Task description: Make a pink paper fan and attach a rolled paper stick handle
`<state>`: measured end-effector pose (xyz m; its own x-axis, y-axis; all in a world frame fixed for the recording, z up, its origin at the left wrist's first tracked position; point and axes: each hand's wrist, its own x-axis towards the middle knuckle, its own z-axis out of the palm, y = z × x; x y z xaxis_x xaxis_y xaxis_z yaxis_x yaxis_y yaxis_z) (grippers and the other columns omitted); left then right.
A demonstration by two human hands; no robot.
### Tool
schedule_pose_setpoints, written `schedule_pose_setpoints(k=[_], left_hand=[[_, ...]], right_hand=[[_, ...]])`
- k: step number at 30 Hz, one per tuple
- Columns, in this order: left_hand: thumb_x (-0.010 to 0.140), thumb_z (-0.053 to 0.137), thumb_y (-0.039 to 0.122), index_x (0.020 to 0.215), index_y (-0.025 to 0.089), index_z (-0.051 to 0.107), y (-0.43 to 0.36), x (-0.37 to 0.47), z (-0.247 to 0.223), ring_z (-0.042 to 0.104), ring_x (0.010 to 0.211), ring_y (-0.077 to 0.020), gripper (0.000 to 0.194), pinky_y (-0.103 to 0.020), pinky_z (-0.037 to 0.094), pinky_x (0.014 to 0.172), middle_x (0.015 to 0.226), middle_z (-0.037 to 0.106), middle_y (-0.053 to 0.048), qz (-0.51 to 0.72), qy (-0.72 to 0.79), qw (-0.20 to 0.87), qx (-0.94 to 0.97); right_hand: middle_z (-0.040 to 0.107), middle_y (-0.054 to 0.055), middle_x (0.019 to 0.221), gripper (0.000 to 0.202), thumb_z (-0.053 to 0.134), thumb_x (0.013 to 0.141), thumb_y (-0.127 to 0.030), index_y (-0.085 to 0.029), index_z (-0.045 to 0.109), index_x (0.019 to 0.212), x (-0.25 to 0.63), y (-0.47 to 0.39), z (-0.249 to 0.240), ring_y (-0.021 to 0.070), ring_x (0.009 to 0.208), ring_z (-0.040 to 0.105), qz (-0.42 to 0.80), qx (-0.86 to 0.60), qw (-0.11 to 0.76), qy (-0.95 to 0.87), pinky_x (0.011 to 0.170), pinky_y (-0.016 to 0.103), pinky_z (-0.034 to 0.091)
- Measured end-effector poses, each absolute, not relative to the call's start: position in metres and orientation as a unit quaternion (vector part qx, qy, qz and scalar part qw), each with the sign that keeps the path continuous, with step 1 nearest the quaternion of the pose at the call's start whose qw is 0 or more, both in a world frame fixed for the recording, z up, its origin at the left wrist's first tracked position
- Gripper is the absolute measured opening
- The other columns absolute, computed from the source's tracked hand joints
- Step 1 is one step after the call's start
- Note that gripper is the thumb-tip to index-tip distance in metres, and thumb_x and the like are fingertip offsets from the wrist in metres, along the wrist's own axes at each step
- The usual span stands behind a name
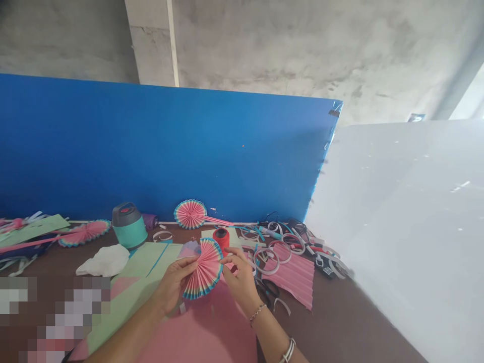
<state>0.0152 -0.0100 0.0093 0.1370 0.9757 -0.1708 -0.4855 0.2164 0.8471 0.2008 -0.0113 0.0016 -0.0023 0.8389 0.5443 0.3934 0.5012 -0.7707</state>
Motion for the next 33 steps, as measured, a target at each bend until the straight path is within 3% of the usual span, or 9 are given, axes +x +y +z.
schedule_pose_setpoints(k=[3,7,11,16,22,27,30,33], left_hand=[[0.053,0.084,0.030,0.087,0.012,0.072,-0.009,0.015,0.009,0.068,0.072,-0.0189,0.040,-0.028,0.050,0.072,0.077,0.074,-0.008,0.539,0.380,0.672,0.337],[0.053,0.083,0.031,0.089,0.012,0.071,-0.008,0.015,0.006,0.068,0.076,-0.0199,0.042,-0.030,0.049,0.076,0.079,0.074,-0.008,0.544,0.381,0.660,0.350],[0.053,0.083,0.031,0.090,0.012,0.070,-0.007,0.016,0.004,0.068,0.079,-0.0231,0.043,-0.033,0.049,0.077,0.082,0.074,-0.009,0.546,0.381,0.657,0.353],[0.053,0.082,0.026,0.093,0.015,0.066,-0.007,0.017,0.002,0.068,0.080,-0.0223,0.044,-0.032,0.048,0.076,0.085,0.073,-0.008,0.536,0.367,0.666,0.366],[0.057,0.078,0.023,0.095,0.014,0.066,-0.008,0.017,0.001,0.067,0.083,-0.0214,0.041,-0.028,0.047,0.076,0.088,0.072,-0.009,0.491,0.354,0.691,0.395],[0.056,0.079,0.027,0.093,0.012,0.067,-0.009,0.018,0.003,0.067,0.087,-0.0247,0.041,-0.031,0.047,0.077,0.094,0.071,-0.012,0.487,0.343,0.701,0.393],[0.056,0.079,0.026,0.093,0.012,0.066,-0.008,0.017,0.004,0.067,0.089,-0.0252,0.042,-0.031,0.048,0.078,0.096,0.071,-0.013,0.509,0.360,0.684,0.379],[0.056,0.080,0.024,0.095,0.012,0.065,-0.006,0.016,0.002,0.067,0.089,-0.0249,0.043,-0.032,0.047,0.082,0.096,0.071,-0.013,0.522,0.350,0.684,0.371]], right_hand=[[0.062,0.009,0.104,0.015,0.052,0.077,-0.021,-0.020,0.067,0.079,0.202,-0.011,0.002,0.0189,0.088,0.060,0.209,-0.439,0.540,-0.687,0.060,0.025,0.049],[0.065,0.006,0.082,0.020,0.046,0.080,-0.021,-0.019,0.065,0.085,0.202,-0.011,0.001,0.0154,0.071,0.060,0.244,-0.428,0.530,-0.690,0.056,0.024,0.047],[0.065,0.002,0.070,0.016,0.052,0.080,-0.027,-0.019,0.064,0.086,0.200,-0.011,-0.002,0.0127,0.057,0.055,0.281,-0.449,0.512,-0.676,0.050,0.023,0.046],[0.061,0.002,0.066,0.015,0.056,0.078,-0.032,-0.018,0.061,0.078,0.197,-0.010,-0.003,0.0128,0.056,0.053,0.303,-0.458,0.535,-0.642,0.046,0.023,0.042],[0.048,-0.005,0.058,0.015,0.057,0.078,-0.031,-0.021,0.045,0.075,0.197,-0.012,0.002,0.0103,0.050,0.046,0.320,-0.445,0.574,-0.608,0.045,0.021,0.039],[0.058,0.000,0.068,0.007,0.050,0.082,-0.026,-0.020,0.052,0.079,0.200,-0.015,0.003,0.0123,0.055,0.052,0.226,-0.455,0.511,-0.693,0.048,0.023,0.042],[0.063,0.006,0.091,0.011,0.049,0.080,-0.020,-0.021,0.058,0.086,0.203,-0.014,0.002,0.0181,0.078,0.060,0.138,-0.436,0.486,-0.745,0.061,0.027,0.048],[0.058,0.010,0.108,0.014,0.050,0.080,-0.016,-0.021,0.061,0.086,0.206,-0.012,0.000,0.0223,0.098,0.057,0.063,-0.415,0.478,-0.772,0.078,0.034,0.049]])
